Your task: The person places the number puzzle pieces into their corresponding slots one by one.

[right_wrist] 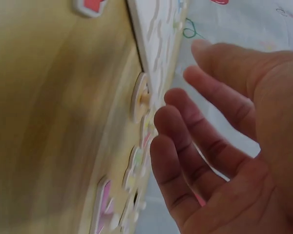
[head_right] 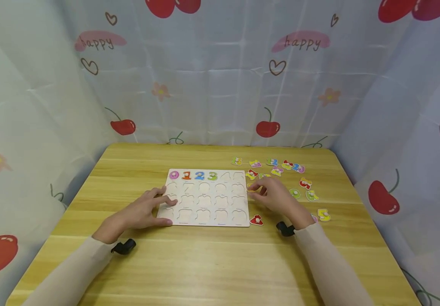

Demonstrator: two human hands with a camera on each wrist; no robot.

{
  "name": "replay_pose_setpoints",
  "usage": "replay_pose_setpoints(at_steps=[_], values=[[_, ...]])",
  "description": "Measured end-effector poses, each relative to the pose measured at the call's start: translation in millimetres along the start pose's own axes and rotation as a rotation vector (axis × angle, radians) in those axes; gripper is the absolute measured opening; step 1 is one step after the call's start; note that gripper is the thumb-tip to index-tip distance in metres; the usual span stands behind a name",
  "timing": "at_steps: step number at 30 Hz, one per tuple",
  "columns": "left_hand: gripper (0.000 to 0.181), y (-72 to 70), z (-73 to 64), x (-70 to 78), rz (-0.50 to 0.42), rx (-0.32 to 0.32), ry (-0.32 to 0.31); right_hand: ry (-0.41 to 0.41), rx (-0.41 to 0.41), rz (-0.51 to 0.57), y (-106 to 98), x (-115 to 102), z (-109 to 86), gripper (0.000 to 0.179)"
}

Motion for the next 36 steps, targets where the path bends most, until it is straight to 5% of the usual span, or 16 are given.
replay_pose_setpoints(at_steps=[15, 36], values=[[0.074, -2.4, 0.9, 1.0, 0.008, 0.005, 0.009, -0.114, -0.14, 0.133, 2.3, 7.4, -46.8, 0.022], [0.073, -0.3, -1.1, 2.1, -0.007, -0.001, -0.005, -0.161, -0.216, 0.168, 14.5, 10.8, -54.0, 0.014]])
Point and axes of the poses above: each hand's wrist, its own z-axis towards the middle knuckle, its own y-axis out of the palm, x = y × z, the point moved 6 cm from there along z, towards the middle knuckle, and after that the axes turned 4 degrees about z, right-handed, at the moved point
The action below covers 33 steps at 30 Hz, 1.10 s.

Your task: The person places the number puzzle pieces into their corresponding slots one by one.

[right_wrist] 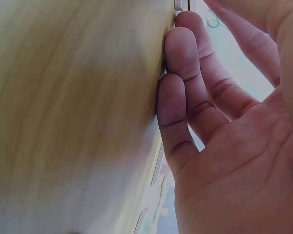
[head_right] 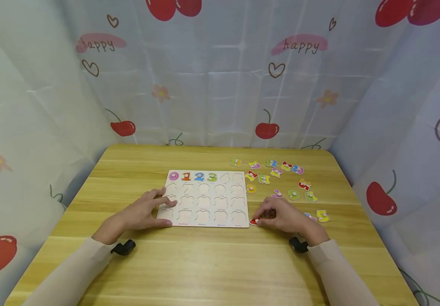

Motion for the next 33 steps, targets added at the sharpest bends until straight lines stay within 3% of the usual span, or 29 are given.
replay_pose_setpoints(at_steps=[14, 21, 28, 33], values=[[0.073, 2.1, -0.3, -1.0, -0.007, -0.001, -0.001, 0.02, -0.002, 0.004, -0.3, 1.6, -1.4, 0.011], [0.073, 1.8, 0.6, -1.7, 0.003, 0.002, 0.005, 0.011, 0.04, -0.013, -3.6, 1.6, -2.2, 0.012], [0.073, 1.5, 0.4, -2.1, 0.005, 0.0, 0.007, 0.071, 0.091, -0.021, -9.5, 1.0, 2.1, 0.012], [0.072, 0.6, -0.3, -1.4, 0.002, 0.001, 0.01, 0.038, 0.154, -0.057, -14.3, -5.4, 9.0, 0.012]])
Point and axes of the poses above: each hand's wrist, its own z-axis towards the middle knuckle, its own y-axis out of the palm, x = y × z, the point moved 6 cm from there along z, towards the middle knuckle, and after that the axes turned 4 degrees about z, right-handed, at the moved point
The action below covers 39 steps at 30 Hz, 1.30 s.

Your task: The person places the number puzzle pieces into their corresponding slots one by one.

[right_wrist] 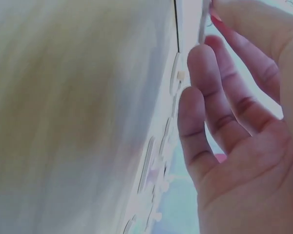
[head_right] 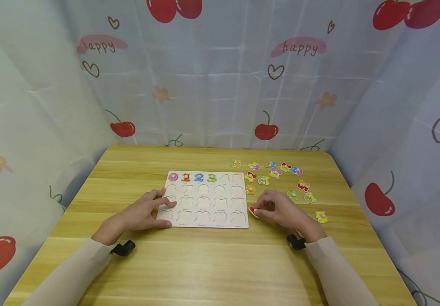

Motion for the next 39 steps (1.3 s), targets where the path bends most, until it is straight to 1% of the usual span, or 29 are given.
replay_pose_setpoints(at_steps=[3, 8, 13, 20, 23, 29, 31, 35, 39], values=[[0.072, -0.2, -0.1, 0.0, 0.001, 0.003, 0.001, -0.015, 0.029, -0.021, -0.8, -3.5, 6.3, 0.014], [0.072, -0.4, -0.2, -0.1, 0.0, 0.008, 0.007, 0.009, 0.066, -0.042, -0.1, -4.6, 18.7, 0.016], [0.072, -0.9, -0.1, 0.5, -0.004, 0.005, 0.003, 0.01, 0.104, -0.042, 2.1, -8.1, 33.7, 0.015], [0.072, -0.4, 0.1, 0.1, -0.002, 0.006, -0.001, 0.058, 0.123, -0.076, 7.9, -14.9, 59.6, 0.011], [0.072, -0.4, -0.2, 0.5, -0.004, 0.007, 0.002, 0.067, 0.131, -0.07, 11.3, -16.3, 71.7, 0.01], [0.071, -1.1, -0.7, 1.0, -0.006, 0.01, 0.007, 0.033, 0.131, -0.031, 21.6, -17.5, 97.8, 0.008], [0.071, -1.3, -1.0, 1.1, -0.005, 0.01, 0.005, 0.033, 0.123, -0.017, 25.6, -15.7, 106.8, 0.006], [0.071, -1.9, -1.9, 2.1, -0.009, 0.007, 0.005, 0.081, 0.119, -0.026, 31.5, -11.9, 121.6, 0.005], [0.071, -2.2, -2.5, 2.9, -0.012, 0.006, 0.008, 0.165, 0.136, -0.063, 35.7, -6.3, 133.6, 0.01]])
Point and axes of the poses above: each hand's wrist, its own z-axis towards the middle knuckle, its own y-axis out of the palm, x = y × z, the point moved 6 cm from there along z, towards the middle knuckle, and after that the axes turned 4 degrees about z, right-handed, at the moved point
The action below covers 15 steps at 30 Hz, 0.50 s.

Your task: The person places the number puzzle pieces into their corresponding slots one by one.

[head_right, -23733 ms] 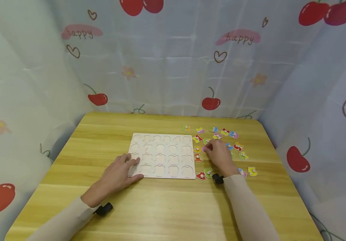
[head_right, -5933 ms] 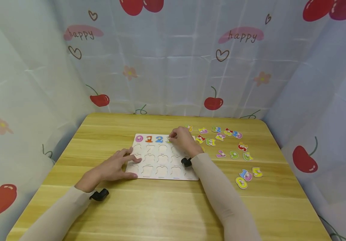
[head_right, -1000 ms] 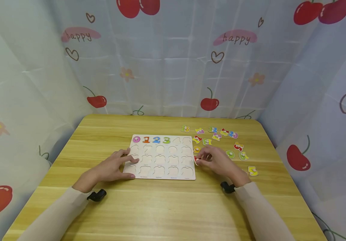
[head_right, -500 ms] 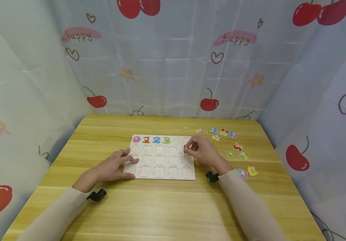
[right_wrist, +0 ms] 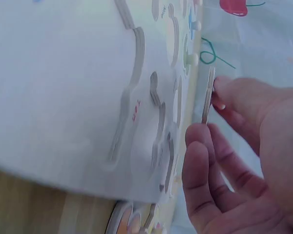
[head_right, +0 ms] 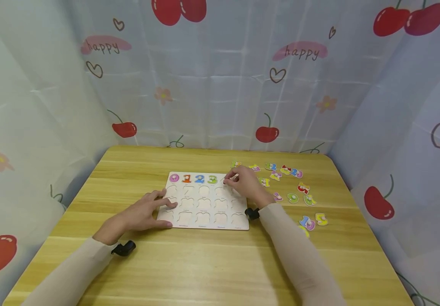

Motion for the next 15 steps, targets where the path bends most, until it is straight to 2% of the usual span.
replay_pose_setpoints(at_steps=[7, 12, 15], values=[[0.072, 1.1, -0.4, -1.2, 0.001, 0.004, -0.001, 0.103, 0.023, -0.025, 7.0, 2.1, 12.6, 0.014], [0.071, 1.6, -0.5, -1.6, 0.002, 0.011, 0.006, 0.183, 0.008, -0.004, 10.8, 5.0, 14.9, 0.014], [0.071, 0.8, -1.0, -1.5, 0.002, 0.012, 0.006, 0.198, -0.003, 0.004, 11.7, 4.5, 15.5, 0.014]])
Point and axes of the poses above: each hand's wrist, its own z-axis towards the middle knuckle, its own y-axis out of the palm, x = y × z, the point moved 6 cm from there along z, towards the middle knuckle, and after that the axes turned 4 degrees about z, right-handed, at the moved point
